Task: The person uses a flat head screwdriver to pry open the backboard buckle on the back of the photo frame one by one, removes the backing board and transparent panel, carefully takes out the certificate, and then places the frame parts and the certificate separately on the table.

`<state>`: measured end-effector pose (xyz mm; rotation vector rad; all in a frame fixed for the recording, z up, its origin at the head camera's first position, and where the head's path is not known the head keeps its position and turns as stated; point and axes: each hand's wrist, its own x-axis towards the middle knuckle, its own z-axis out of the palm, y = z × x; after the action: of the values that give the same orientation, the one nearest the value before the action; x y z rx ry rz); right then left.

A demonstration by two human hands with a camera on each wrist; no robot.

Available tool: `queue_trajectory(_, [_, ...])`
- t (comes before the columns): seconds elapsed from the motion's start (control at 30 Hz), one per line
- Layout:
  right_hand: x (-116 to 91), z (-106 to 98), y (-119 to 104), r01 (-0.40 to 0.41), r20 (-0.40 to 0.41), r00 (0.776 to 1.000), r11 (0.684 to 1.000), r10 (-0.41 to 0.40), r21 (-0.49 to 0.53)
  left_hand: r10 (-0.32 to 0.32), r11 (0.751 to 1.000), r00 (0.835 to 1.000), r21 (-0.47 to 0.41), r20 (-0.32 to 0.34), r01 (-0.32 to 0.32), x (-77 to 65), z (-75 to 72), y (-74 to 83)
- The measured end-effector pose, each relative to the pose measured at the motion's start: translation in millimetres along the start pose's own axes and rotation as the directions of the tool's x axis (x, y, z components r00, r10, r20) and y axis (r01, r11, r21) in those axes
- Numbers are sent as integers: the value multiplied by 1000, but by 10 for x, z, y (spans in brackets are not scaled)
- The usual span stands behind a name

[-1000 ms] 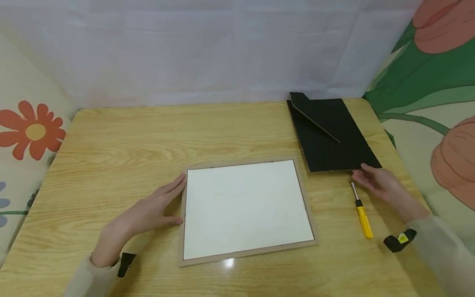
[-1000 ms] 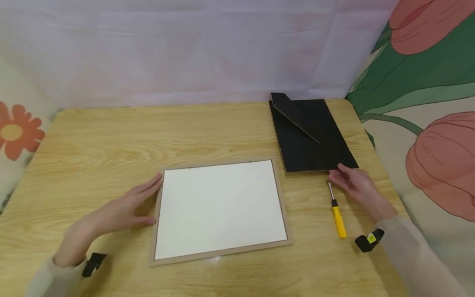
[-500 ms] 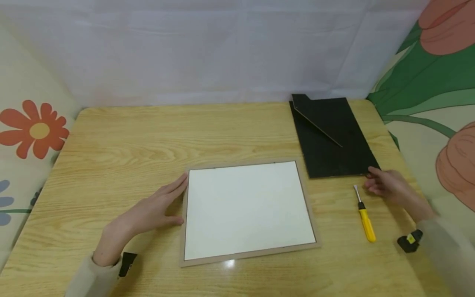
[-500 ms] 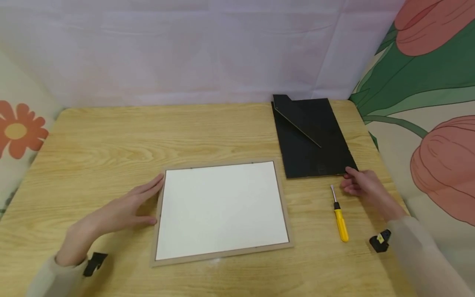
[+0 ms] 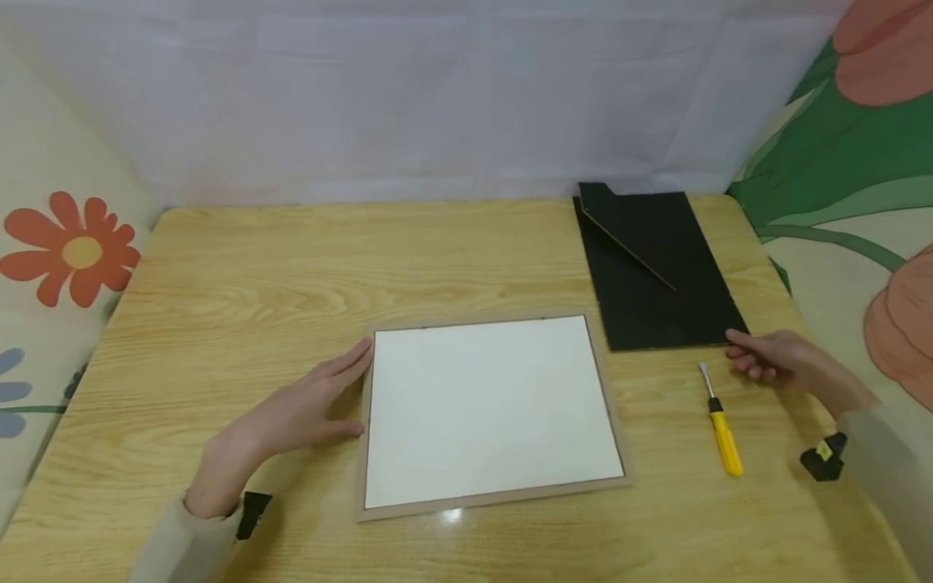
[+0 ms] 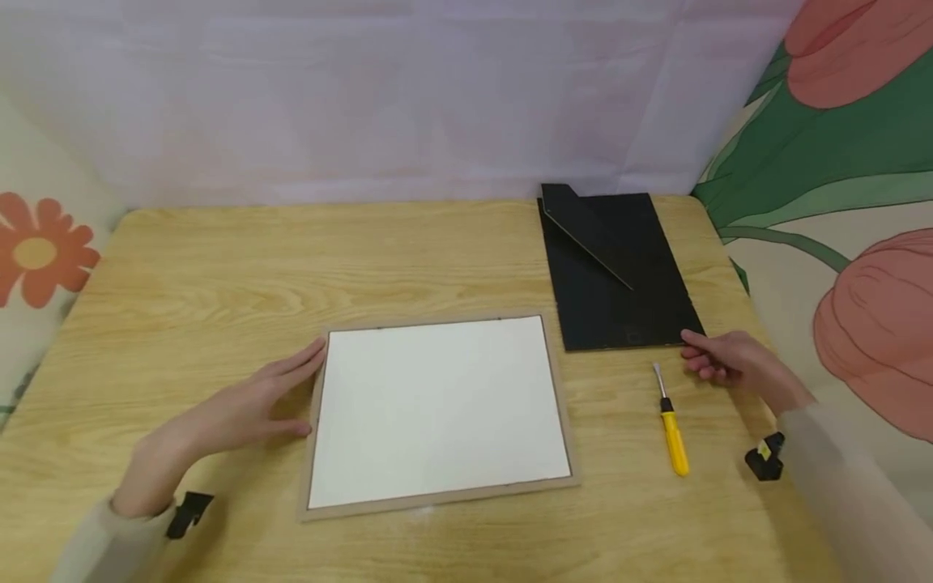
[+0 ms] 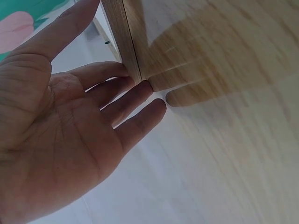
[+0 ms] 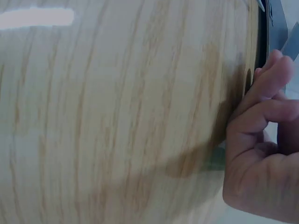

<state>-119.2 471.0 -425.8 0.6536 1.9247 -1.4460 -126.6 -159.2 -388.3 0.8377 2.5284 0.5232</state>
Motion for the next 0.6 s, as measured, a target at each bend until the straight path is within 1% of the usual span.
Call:
queue_trajectory(0.2, [-46,89,14,-2,-22,1000,993,5,121,0,1000,1000,-1,-8,0,-32,5,-9])
queue_trajectory(0.27, [-53,110,17,9,-43,999,990,-3,138,9,1000,1000,0,-17,-9,-36,5,-11])
queue_trajectory(0.4, [-56,137,33,21,-83,996,991,-10,130,27,1000,999,4,-29,-27,-36,2,-18])
queue_trajectory(0.6, [-65,190,56,49,-104,994,992,-37,116,31,1000,999,2,-19,-31,-46,0,-51])
